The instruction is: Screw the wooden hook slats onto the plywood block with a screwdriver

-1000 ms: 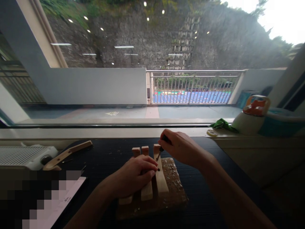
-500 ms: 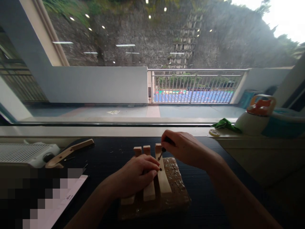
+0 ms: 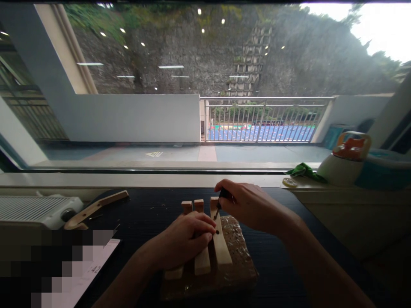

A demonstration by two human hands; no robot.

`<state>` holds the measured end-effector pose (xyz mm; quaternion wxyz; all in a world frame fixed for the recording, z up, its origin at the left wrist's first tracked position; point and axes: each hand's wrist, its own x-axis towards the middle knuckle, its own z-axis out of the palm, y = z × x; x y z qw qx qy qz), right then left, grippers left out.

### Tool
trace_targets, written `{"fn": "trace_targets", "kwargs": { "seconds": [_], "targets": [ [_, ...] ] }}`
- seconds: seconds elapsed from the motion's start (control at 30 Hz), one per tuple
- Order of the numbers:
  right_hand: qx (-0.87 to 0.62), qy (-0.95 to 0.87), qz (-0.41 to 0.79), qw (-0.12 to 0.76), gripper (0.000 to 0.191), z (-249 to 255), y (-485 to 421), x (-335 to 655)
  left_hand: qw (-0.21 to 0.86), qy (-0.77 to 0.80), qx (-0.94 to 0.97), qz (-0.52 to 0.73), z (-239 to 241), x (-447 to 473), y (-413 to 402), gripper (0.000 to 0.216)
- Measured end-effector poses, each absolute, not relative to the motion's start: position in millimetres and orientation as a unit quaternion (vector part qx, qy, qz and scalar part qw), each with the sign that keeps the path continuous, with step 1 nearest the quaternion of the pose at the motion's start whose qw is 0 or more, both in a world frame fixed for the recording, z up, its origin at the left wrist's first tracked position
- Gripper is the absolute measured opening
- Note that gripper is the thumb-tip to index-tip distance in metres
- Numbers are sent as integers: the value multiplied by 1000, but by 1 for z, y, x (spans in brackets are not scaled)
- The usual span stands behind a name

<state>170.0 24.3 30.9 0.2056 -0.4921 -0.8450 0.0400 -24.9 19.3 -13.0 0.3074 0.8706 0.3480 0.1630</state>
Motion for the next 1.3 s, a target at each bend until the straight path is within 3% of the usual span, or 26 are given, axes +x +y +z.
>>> {"fn": "trace_targets", "kwargs": {
  "seconds": [0.4,0.7,0.93,1.3],
  "targets": [
    [-502,-834,77,217,16,25,32,168,298,354,871,165,-18,-26,21,28],
    [-518,-827,8,217,20,26,31,167,306,356,866,171,-16,-26,19,28],
    [-501,-837,15,218,13,26,32,166,310,353,865,176,-15,-25,17,28],
    [-546,-814,3,198,17,25,32,167,308,358,864,173,-16,-25,18,28]
  ]
}}
